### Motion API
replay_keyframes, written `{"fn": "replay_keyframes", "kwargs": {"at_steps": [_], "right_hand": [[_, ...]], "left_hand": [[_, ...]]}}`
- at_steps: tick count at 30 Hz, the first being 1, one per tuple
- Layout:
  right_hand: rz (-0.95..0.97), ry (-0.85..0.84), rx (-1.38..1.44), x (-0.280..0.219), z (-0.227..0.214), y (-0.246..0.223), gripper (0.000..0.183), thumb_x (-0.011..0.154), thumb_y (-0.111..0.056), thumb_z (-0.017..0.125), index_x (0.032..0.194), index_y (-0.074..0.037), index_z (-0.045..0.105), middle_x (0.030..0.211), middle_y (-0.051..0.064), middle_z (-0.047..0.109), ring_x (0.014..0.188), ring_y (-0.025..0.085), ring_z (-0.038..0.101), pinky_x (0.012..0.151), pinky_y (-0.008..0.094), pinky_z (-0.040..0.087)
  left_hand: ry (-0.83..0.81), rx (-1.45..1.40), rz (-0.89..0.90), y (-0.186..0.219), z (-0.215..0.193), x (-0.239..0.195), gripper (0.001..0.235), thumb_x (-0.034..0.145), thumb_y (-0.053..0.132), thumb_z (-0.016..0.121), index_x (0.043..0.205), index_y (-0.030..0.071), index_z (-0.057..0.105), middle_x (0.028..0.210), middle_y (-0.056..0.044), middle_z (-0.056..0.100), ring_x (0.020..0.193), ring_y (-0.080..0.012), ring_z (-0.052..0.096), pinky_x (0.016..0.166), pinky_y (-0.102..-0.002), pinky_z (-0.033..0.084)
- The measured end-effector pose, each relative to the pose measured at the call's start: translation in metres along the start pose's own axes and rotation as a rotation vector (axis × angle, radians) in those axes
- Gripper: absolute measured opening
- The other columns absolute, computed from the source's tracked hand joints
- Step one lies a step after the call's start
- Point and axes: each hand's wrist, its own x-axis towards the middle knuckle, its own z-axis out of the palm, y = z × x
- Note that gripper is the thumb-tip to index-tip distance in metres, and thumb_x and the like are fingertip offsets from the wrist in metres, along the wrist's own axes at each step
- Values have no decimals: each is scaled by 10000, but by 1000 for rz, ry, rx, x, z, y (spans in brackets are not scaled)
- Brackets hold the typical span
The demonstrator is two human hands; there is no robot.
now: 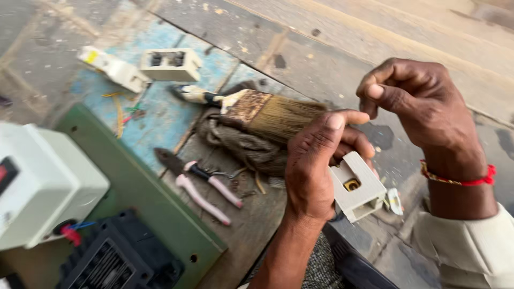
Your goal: The person cleans electrical components on a wooden workbench using a cloth and a brush, then handles a large green metal panel. The person uses pliers to strip and cut wires connected to the back of the panel, then moves the panel to the side and begins assembling white plastic fuse housings by hand, fitting their internal components together.
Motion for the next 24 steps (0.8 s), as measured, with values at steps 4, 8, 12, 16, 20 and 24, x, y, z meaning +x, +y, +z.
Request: {"fn": "replay_keyframes", "kwargs": {"at_steps": [4, 8, 12, 16, 20, 24], "right_hand": [[33, -110, -270, 40, 63, -33, 140, 975, -138, 691, 1044, -25, 736, 827, 54, 728, 731, 132, 665, 653, 313, 566], [-57, -336, -659, 106, 133, -27, 287, 949, -266, 691, 1123, -39, 712, 1007, 111, 737, 895, 198, 716, 788, 367, 590], [-188, -397, -984, 178, 192, 8, 573, 915, -356, 701, 1334, 13, 576, 1322, 239, 567, 1029, 363, 663, 897, 461, 554], [-308, -420, -1175, 222, 223, 41, 735, 810, -415, 806, 1274, 95, 552, 1183, 289, 592, 1008, 432, 629, 841, 500, 546], [-85, -524, -1300, 233, 232, 52, 571, 869, -445, 761, 1148, 42, 654, 983, 219, 702, 891, 360, 685, 821, 475, 577], [-80, -487, -1203, 226, 220, 35, 465, 883, -363, 731, 1144, 16, 673, 945, 180, 699, 696, 306, 691, 600, 414, 609]], "left_hand": [[46, -155, 113, 44, -32, -29, 430, 1091, 314, 503, 1243, -74, 610, 853, -140, 678, 657, -230, 681, 605, -386, 581], [213, -198, 273, 79, -79, -44, 438, 1075, 345, 487, 1167, -61, 623, 783, -164, 679, 601, -289, 684, 535, -433, 571], [408, -190, 337, 105, -120, -54, 428, 1040, 346, 492, 1129, -49, 631, 758, -162, 674, 564, -320, 668, 537, -449, 565], [498, -154, 361, 114, -143, -58, 439, 1024, 366, 508, 1115, -46, 629, 745, -165, 669, 548, -327, 657, 517, -447, 550], [537, -136, 321, 112, -155, -59, 455, 1006, 383, 505, 1108, -44, 625, 730, -154, 665, 532, -322, 657, 500, -444, 552], [505, -132, 315, 109, -150, -54, 447, 1016, 374, 504, 1113, -46, 622, 736, -153, 665, 542, -305, 656, 520, -448, 568]]}}
